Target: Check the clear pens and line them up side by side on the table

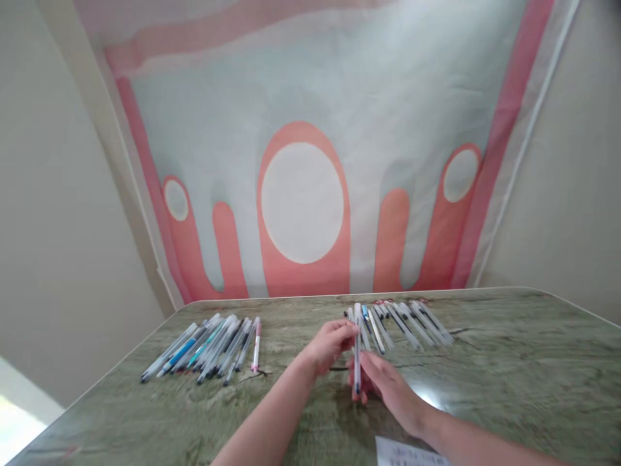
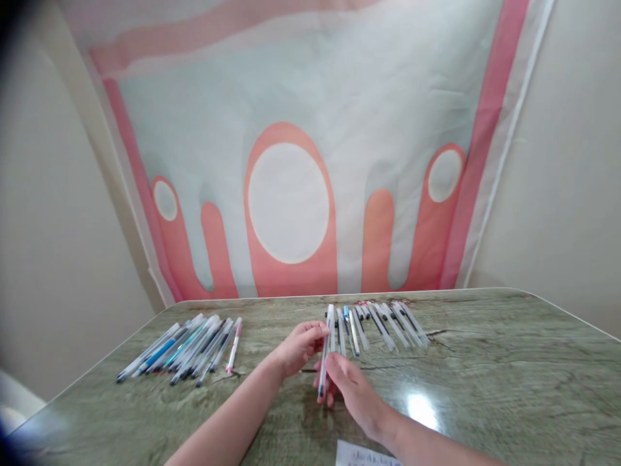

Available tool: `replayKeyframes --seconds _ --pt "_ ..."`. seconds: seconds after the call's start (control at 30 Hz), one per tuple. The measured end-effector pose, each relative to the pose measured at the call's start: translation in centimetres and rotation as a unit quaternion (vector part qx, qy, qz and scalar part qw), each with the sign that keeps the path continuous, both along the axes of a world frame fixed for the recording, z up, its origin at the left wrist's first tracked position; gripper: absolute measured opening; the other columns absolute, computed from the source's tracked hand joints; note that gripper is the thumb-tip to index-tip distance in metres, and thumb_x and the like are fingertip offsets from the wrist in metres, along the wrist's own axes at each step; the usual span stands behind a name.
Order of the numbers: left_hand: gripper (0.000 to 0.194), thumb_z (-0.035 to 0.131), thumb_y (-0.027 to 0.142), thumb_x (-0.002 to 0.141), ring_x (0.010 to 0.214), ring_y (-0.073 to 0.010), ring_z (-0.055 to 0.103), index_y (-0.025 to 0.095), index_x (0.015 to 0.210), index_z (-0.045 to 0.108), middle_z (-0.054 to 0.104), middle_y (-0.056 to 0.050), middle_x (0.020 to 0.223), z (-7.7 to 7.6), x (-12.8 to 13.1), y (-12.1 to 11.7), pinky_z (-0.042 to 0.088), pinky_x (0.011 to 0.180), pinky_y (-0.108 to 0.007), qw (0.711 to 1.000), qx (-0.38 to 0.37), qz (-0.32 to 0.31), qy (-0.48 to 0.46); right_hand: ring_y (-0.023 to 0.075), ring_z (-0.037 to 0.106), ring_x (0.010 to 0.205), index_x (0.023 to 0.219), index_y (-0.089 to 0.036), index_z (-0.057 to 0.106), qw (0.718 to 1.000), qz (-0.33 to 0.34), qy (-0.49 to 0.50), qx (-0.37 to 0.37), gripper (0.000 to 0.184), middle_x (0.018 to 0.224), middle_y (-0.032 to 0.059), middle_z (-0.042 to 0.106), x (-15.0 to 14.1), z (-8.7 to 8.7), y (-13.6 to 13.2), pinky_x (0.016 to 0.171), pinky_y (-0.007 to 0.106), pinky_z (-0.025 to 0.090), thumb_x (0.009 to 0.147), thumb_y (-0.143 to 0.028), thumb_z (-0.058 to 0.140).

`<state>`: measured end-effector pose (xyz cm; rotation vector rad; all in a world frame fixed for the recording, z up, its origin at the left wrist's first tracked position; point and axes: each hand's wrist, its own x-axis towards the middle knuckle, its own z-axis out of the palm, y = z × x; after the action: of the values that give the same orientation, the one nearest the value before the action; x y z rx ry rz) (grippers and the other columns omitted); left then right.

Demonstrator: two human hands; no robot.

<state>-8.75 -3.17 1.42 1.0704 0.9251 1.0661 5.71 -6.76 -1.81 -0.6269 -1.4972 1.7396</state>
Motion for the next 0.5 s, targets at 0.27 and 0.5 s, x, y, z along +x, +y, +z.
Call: replayKeyframes --seconds 0.27,0.5 --pt "0.028 0.06 0.035 0.071 0.069 -0.0103 0.056 0.012 0.088 0.06 0.061 -0.006 0.08 -1.32 0.23 0.25 0.041 0.067 -0.022 0.986 -0.028 0.04 -0.16 0.0035 0.037 0.037 0.081 -0.016 0.054 0.996 -0.049 -0.033 -0.062 0.039 0.058 -0.0037 0.05 -0.19 -0.75 0.85 0.033 0.016 0.023 0.078 -0.053 0.044" --pt "0.03 0.055 0.037 0.076 0.071 -0.0118 0.059 0.013 0.093 0.058 0.063 -0.007 0.082 -1.35 0.16 0.33 0.044 0.064 -0.022 0.979 -0.047 0.037 -0.196 0.0046 0.038 0.037 0.086 -0.017 0.052 0.995 -0.036 -0.036 -0.083 0.039 0.055 -0.0039 0.052 -0.02 -0.6 0.87 0.034 0.016 0.024 0.077 -0.055 0.044"
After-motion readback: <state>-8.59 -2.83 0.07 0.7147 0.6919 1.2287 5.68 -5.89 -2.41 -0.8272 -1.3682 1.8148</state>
